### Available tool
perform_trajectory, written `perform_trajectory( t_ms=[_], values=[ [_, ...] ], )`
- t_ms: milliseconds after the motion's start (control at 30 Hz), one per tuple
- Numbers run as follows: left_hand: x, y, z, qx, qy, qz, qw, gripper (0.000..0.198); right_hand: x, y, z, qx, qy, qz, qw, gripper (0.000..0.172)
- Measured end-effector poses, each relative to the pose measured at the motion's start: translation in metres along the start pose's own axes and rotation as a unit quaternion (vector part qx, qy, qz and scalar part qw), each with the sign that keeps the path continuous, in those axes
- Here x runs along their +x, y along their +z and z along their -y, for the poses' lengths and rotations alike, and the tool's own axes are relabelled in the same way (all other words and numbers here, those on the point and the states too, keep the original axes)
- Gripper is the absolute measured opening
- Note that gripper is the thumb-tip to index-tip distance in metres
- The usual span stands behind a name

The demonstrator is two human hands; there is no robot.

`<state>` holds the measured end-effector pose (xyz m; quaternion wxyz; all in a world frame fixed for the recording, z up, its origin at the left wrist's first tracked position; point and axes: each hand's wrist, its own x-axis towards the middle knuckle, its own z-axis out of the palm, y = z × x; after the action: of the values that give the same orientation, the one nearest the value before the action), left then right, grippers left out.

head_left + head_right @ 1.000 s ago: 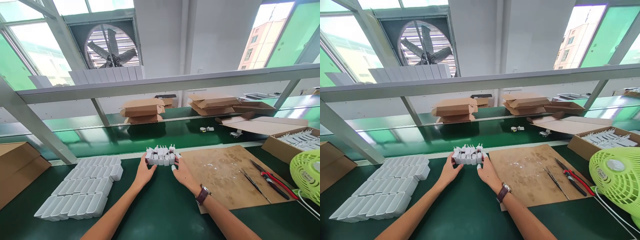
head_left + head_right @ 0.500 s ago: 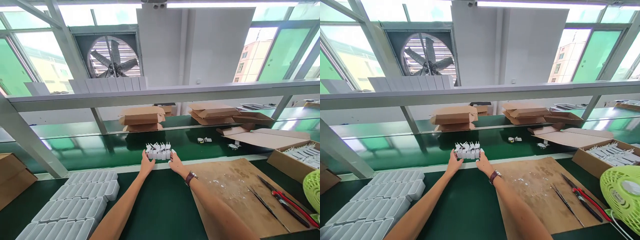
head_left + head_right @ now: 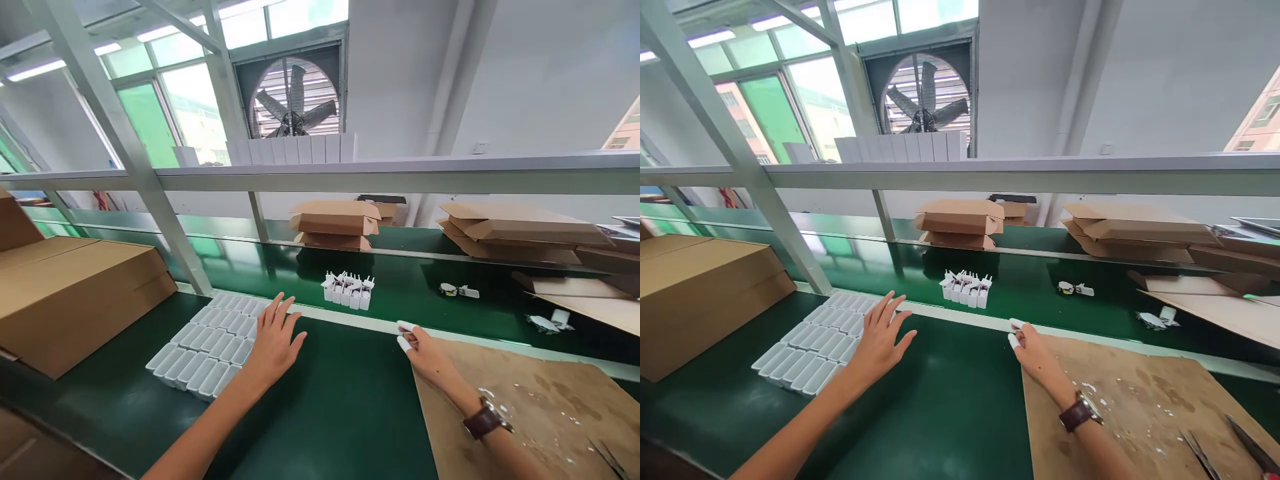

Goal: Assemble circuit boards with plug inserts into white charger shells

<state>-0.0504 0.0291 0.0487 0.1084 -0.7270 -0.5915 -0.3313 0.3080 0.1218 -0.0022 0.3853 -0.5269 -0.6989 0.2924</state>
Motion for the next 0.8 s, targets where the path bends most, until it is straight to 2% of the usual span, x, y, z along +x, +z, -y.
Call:
perform_trajectory(
  t_ms=[100,200,267,400,533,667,800],
  values=[
    [-0.019,-0.012,0.029,0.073,-0.043,0.014,0.996,0.011,-0.012,-0.012,-0.003,0.011,0.018,0.009,1.000,0.027],
    [-0.023,-0.011,0.036,0.042,-0.074,0.030,0.996,0.007,-0.015,-0.015,0.000,0.006,0.038,0.016,0.999,0.031],
    [-0.018,-0.005,0.027,-0.007,-0.072,0.049,0.996,0.011,-0.015,-0.014,0.005,-0.010,0.034,0.017,0.999,0.033],
    [-0.005,0.014,-0.008,-0.071,-0.034,0.091,0.993,0.009,-0.018,-0.011,0.008,-0.052,0.015,0.021,0.998,0.032],
    [-0.003,0.027,-0.039,-0.130,0.004,0.110,0.985,0.010,-0.020,-0.018,-0.016,-0.100,0.005,0.016,0.995,0.025],
    [-0.012,0.032,-0.047,-0.203,0.039,0.128,0.970,0.009,-0.013,-0.042,-0.038,-0.152,0.033,-0.012,0.988,0.019],
    [-0.029,0.038,-0.042,-0.291,0.079,0.160,0.940,0.006,-0.016,-0.072,-0.021,-0.199,0.044,-0.096,0.974,0.026]
  ],
)
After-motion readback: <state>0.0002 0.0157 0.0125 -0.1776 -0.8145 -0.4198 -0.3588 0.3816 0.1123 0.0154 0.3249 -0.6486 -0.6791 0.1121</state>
